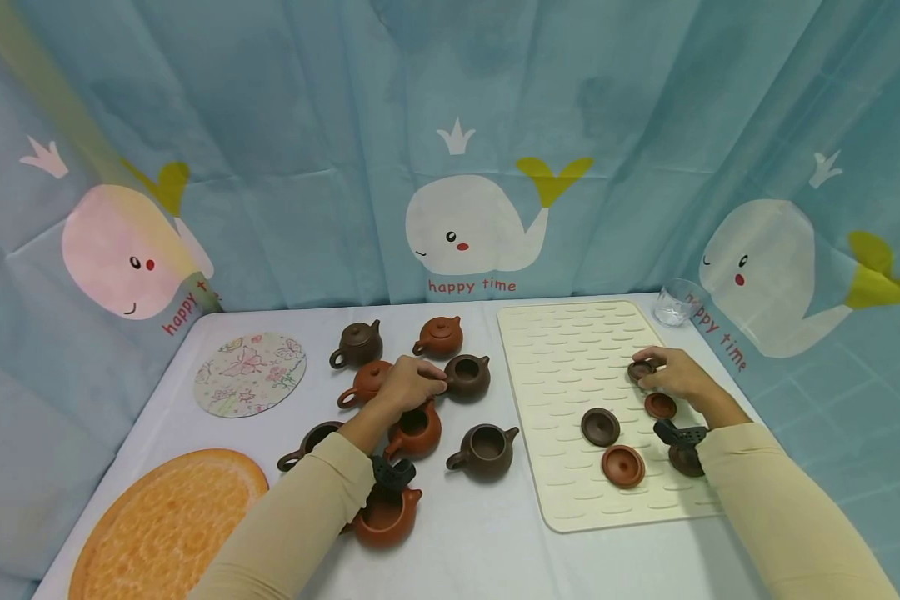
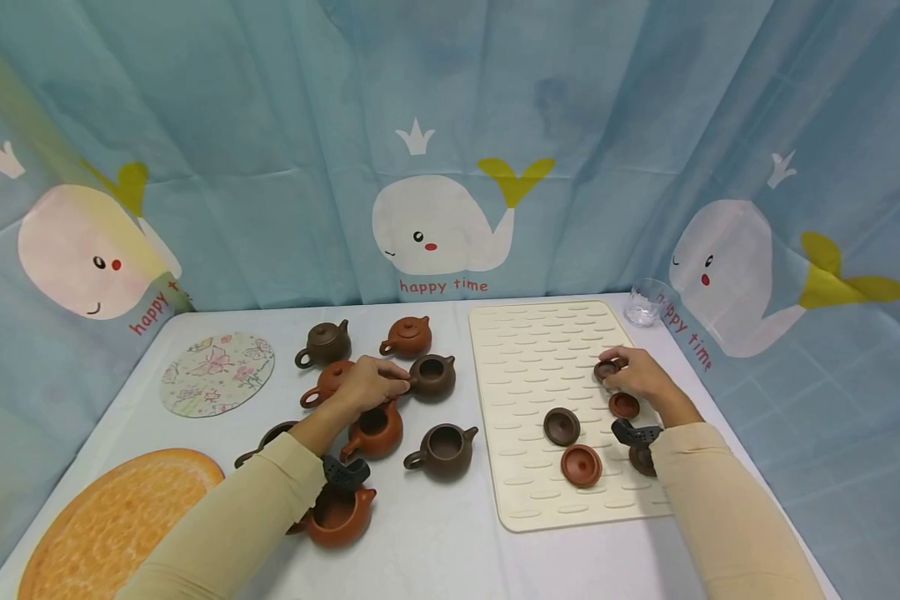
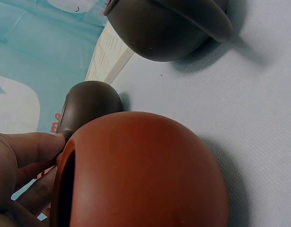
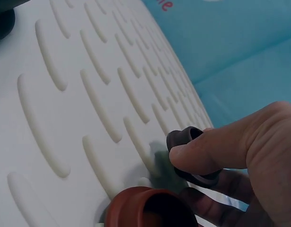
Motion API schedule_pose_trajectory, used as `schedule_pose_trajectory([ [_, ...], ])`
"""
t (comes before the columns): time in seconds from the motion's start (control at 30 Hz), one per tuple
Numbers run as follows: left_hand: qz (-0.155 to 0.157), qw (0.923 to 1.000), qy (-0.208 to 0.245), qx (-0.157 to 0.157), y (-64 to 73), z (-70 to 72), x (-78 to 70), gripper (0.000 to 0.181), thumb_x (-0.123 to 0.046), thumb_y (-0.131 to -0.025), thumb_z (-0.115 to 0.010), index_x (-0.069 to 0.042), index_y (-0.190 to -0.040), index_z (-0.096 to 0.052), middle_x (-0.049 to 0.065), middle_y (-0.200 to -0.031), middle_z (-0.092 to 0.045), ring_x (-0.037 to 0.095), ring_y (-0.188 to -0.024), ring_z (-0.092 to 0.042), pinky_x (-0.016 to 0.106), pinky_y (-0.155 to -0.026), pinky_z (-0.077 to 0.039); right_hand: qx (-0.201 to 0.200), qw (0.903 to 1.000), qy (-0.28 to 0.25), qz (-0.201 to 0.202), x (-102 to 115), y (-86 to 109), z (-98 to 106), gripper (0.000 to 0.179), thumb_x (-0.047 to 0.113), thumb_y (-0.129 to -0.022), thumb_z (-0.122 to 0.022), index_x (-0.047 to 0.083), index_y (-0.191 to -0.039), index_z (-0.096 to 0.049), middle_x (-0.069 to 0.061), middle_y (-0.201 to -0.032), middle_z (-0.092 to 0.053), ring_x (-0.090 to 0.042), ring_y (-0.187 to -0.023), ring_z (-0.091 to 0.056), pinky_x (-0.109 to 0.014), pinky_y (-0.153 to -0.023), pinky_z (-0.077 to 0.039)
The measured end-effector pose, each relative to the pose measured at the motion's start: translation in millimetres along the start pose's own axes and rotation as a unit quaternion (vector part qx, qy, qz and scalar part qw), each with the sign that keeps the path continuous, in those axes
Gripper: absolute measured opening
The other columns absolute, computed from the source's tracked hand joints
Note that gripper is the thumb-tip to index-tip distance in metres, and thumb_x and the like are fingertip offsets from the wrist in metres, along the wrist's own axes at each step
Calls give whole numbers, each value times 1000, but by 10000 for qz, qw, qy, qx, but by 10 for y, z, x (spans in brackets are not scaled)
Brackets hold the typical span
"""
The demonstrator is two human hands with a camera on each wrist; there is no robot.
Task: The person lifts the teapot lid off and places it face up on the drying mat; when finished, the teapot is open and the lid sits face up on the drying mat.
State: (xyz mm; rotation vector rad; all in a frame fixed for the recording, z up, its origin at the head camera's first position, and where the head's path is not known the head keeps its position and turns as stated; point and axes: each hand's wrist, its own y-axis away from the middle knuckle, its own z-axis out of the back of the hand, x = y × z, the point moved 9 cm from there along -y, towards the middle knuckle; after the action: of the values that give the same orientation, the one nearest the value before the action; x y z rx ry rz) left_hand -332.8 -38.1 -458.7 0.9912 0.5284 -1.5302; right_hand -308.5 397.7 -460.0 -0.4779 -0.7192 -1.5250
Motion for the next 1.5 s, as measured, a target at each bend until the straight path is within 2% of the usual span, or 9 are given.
schedule_pose_trajectory([
  [0.2,-72,10000,9,-9,-3,-9,-8,9,-11,-84,-74,-11,-93,-77,1,-76,-66,16,-73,-59,33,-70,-46,73,9998,190,-4,0,-3,-44,46,1,-79,-70,-7,-121,-55,-28,-107,-55,-38,-94,-53,-47,-76,-44],
  [0.4,-75,9999,74,5,-2,-16,-7,9,-10,-84,-74,-10,-93,-77,1,-76,-65,16,-72,-60,32,-67,-47,110,9991,389,109,36,5,-74,43,-2,-77,-69,-7,-117,-58,-23,-96,-59,-33,-85,-52,-43,-71,-44],
  [0.6,-74,10000,52,-9,4,-7,-12,9,-10,-84,-74,-10,-92,-77,2,-79,-65,17,-75,-59,33,-70,-47,144,9987,444,190,81,14,-68,47,-1,-77,-68,-9,-122,-55,-22,-93,-60,-31,-81,-52,-41,-68,-44],
  [0.77,-149,9999,-23,-2,5,-2,-39,8,-10,-85,-73,-9,-92,-76,2,-78,-65,17,-73,-60,33,-68,-48,163,9980,587,159,70,11,-41,51,3,-80,-69,-9,-127,-52,-24,-97,-57,-33,-80,-54,-43,-68,-46],
  [0.87,-205,9994,-269,-69,26,36,-95,10,-13,-85,-73,-9,-94,-76,2,-81,-67,18,-76,-60,34,-67,-48,96,9983,571,118,56,22,1,51,5,-82,-68,-8,-128,-51,-28,-103,-55,-35,-84,-54,-43,-68,-46],
  [1.0,-357,9975,-570,-195,80,140,-219,15,-16,-86,-73,-9,-99,-76,1,-88,-66,18,-80,-59,35,-68,-47,-52,9987,494,69,109,65,94,51,7,-85,-66,-8,-130,-49,-33,-110,-51,-39,-89,-53,-42,-67,-44],
  [1.2,-556,9966,-442,-407,191,359,-364,19,-19,-87,-72,-9,-103,-74,3,-97,-68,19,-81,-61,37,-71,-49,-160,9996,210,17,244,136,208,53,9,-89,-64,-6,-136,-45,-35,-121,-46,-45,-102,-50,-49,-74,-45],
  [1.37,-838,9933,-314,-736,340,631,-473,22,-19,-88,-71,-10,-108,-74,6,-105,-68,23,-93,-61,42,-78,-50,-420,9986,51,310,457,203,302,50,9,-91,-63,-4,-136,-47,-32,-122,-48,-45,-106,-50,-53,-80,-44],
  [1.5,-889,9911,-165,-979,479,866,-448,23,-19,-90,-68,-9,-110,-73,8,-106,-67,25,-96,-61,43,-81,-50,-603,9961,-82,637,669,269,361,47,9,-92,-63,-3,-135,-49,-29,-119,-51,-41,-102,-52,-50,-78,-45],
])
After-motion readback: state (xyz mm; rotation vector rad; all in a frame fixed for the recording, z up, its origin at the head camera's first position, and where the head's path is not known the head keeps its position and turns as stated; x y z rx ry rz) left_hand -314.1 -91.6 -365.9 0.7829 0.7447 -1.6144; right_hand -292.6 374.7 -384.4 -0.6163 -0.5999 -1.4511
